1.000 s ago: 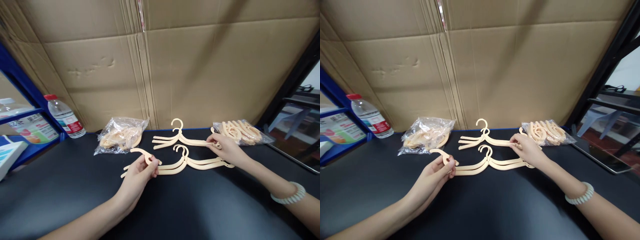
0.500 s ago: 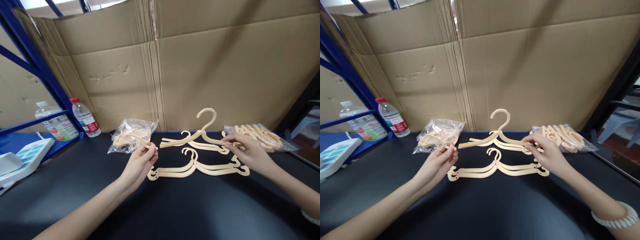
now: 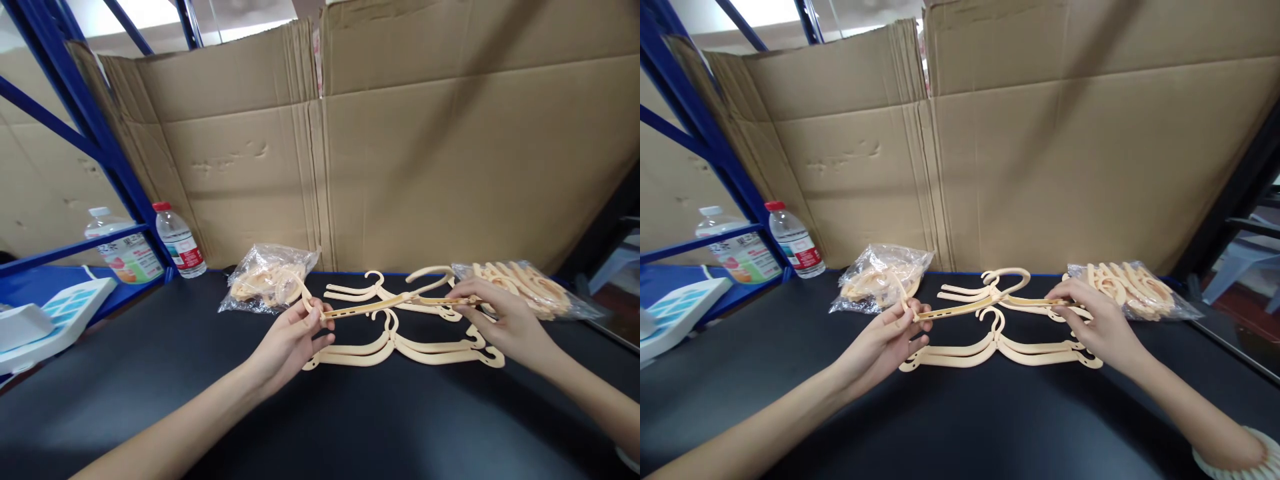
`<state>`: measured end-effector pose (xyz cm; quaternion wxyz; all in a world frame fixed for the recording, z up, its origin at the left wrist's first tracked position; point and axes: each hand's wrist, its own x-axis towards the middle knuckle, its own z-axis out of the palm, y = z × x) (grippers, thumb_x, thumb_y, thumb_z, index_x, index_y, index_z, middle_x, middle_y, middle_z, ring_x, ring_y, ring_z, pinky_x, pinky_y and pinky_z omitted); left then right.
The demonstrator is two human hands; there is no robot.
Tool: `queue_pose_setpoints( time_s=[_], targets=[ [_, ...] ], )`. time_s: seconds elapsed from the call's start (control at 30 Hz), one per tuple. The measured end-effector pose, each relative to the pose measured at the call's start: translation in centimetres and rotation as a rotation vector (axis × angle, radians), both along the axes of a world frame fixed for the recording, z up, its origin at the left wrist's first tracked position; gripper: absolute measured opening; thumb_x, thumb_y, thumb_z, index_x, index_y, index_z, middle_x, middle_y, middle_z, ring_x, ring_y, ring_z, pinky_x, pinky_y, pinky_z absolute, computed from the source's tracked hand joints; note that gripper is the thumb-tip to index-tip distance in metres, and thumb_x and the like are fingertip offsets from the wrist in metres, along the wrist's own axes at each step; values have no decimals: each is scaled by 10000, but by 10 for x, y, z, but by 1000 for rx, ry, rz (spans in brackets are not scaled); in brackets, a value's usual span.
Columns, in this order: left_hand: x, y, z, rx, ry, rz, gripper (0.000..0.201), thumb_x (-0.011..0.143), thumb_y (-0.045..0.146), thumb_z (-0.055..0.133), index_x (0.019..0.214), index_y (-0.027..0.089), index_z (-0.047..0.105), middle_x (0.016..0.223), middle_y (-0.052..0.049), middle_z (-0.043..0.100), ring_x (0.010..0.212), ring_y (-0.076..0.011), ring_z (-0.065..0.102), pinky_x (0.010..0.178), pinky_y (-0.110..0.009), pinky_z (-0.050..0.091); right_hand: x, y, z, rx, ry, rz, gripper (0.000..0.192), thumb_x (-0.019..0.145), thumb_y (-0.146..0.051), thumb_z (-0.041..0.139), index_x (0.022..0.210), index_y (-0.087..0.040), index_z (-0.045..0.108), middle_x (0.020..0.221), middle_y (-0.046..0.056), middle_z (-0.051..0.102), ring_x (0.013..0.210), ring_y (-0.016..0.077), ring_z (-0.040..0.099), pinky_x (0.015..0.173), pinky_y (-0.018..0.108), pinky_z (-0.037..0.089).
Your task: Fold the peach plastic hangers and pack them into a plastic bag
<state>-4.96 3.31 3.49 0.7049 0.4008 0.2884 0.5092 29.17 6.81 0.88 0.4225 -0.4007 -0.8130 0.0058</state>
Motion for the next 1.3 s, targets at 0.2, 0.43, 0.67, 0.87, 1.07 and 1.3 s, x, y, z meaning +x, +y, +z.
queue_pose_setpoints(
  time_s=[0.2,0.43,0.67,0.87,1.07,1.3],
  targets=[
    [-1,1,-2,-9,-6,-1,180,761,219,751,778,142,589,871,-21,589,731,-97,581,705,-218,537,-2,-2,2,41,18,1,77,884,-271,544,916,-249,611,898,44,652,863,219,624,776,367,490],
    [-2,2,-5,-30,2,55,228,703,187,794,740,135,575,764,-16,617,668,-89,598,681,-189,527,-5,-7,4,102,-7,12,69,868,-222,564,902,-259,611,881,32,651,840,214,624,780,346,485],
    [-2,1,-10,-26,53,123,261,680,170,798,727,148,542,729,-1,629,623,-83,607,630,-169,511,-9,-13,8,119,-41,27,106,874,-171,548,937,-244,593,900,52,637,850,210,609,772,334,460],
    [1,0,-10,-25,73,262,266,644,112,782,710,149,527,668,14,615,542,-69,567,538,-158,475,-14,-18,7,91,-29,9,92,866,-236,551,931,-246,615,875,52,645,813,221,619,716,344,478],
    [0,4,-11,-38,16,416,197,670,15,737,674,126,574,735,-11,655,585,-72,608,603,-168,535,-21,-26,6,63,-10,-51,106,864,-281,560,941,-247,624,869,44,655,734,191,617,594,291,492],
    [8,-3,-13,-93,61,400,112,765,127,715,832,147,626,882,-45,690,739,-125,680,703,-197,558,-16,-24,10,-74,26,-140,177,864,-387,557,934,-246,636,839,40,667,705,183,624,554,268,496]
  ],
)
